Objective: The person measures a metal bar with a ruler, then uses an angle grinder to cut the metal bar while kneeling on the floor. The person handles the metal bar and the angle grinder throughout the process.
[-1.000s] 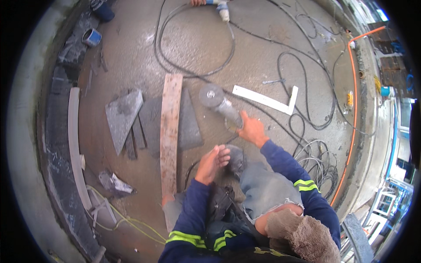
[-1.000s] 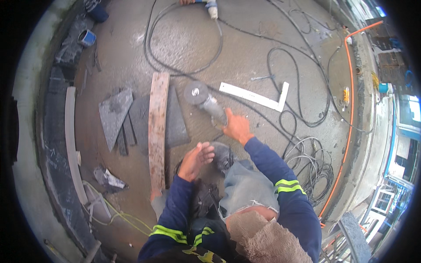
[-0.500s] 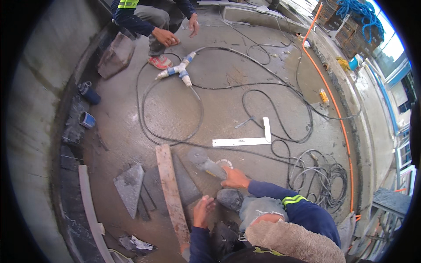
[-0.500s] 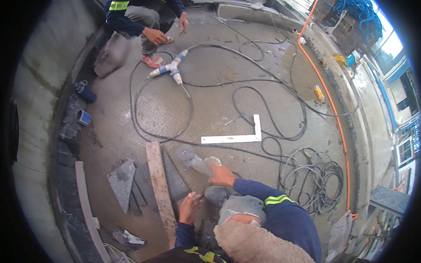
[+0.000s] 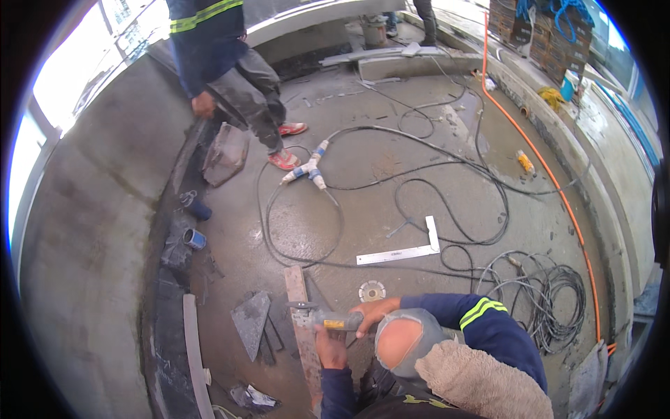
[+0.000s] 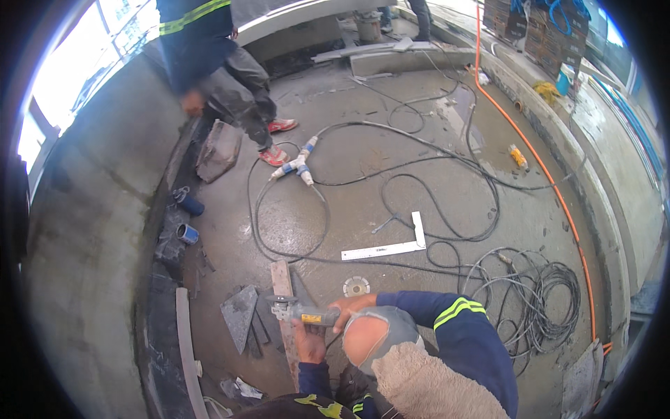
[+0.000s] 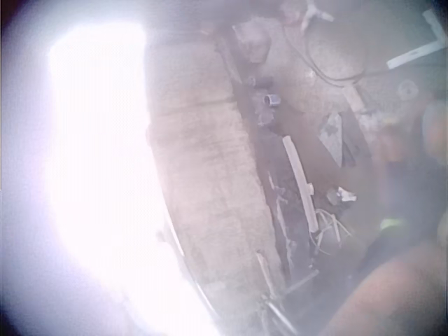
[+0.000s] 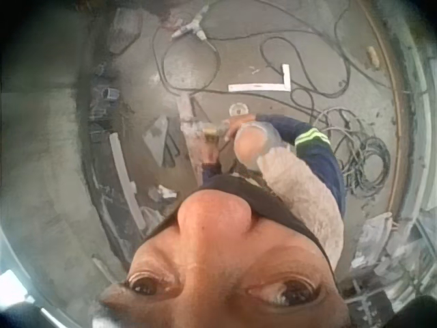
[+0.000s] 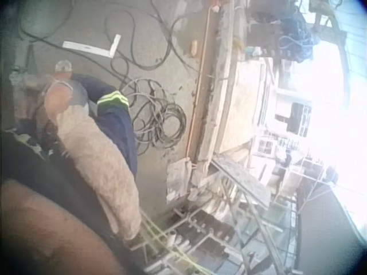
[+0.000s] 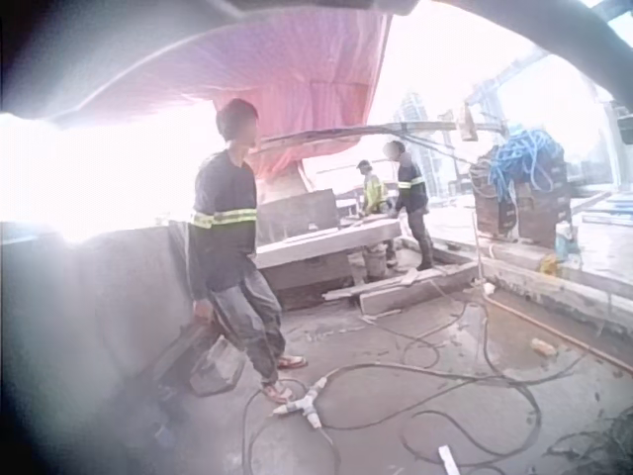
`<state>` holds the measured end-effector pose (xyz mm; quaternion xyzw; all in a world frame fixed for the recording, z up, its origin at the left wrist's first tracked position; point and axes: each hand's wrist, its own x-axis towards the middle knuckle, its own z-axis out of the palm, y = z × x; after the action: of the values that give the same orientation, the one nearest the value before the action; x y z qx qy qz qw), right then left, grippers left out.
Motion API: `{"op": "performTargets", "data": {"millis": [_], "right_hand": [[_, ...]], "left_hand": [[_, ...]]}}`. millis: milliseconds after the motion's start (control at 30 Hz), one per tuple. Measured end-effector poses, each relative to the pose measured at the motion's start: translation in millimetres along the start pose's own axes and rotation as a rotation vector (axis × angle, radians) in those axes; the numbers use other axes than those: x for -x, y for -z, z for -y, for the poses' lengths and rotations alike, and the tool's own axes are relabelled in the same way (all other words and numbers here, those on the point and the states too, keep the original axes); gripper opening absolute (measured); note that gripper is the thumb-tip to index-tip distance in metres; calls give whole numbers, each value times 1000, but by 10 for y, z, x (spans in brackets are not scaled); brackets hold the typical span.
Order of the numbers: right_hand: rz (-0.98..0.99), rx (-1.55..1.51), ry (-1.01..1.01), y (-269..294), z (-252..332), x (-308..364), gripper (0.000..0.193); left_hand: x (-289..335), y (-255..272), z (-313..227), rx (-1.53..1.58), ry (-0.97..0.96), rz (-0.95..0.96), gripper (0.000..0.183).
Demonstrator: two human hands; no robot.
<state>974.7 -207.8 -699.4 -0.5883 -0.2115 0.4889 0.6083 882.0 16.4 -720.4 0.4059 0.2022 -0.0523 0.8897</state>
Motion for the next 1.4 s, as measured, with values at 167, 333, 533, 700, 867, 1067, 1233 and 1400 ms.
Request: {"op": "performTargets", "data": {"millis": [167, 333, 533, 700, 867, 1067, 1233, 1400], "right_hand": [[123, 249, -99, 17, 773, 115, 64], [155, 377, 19, -346, 1846, 280, 65], [71, 291, 128, -898, 2573, 484, 60], [13, 39, 193, -1255, 2818, 551, 52], [114, -236, 316, -1249, 2647, 464, 52], [164, -281, 288, -1275, 2295, 276, 59], [167, -59, 154, -1488, 1982, 347, 74], [53, 392, 395, -1687, 1553, 183, 82]], "left_hand": [[325, -425, -186, 102, -184, 41, 71], [651, -978, -724, 199, -481, 92, 77], [1265, -1063, -1097, -307, -598, 67, 61], [1685, -101, -699, -559, -297, -38, 59], [2631, 430, -552, -809, -222, -212, 45], [3403, 421, -397, -883, -423, -404, 44], [2347, -450, -1106, -291, -712, -321, 67], [1612, -738, -1150, 122, -725, -285, 67]]}}
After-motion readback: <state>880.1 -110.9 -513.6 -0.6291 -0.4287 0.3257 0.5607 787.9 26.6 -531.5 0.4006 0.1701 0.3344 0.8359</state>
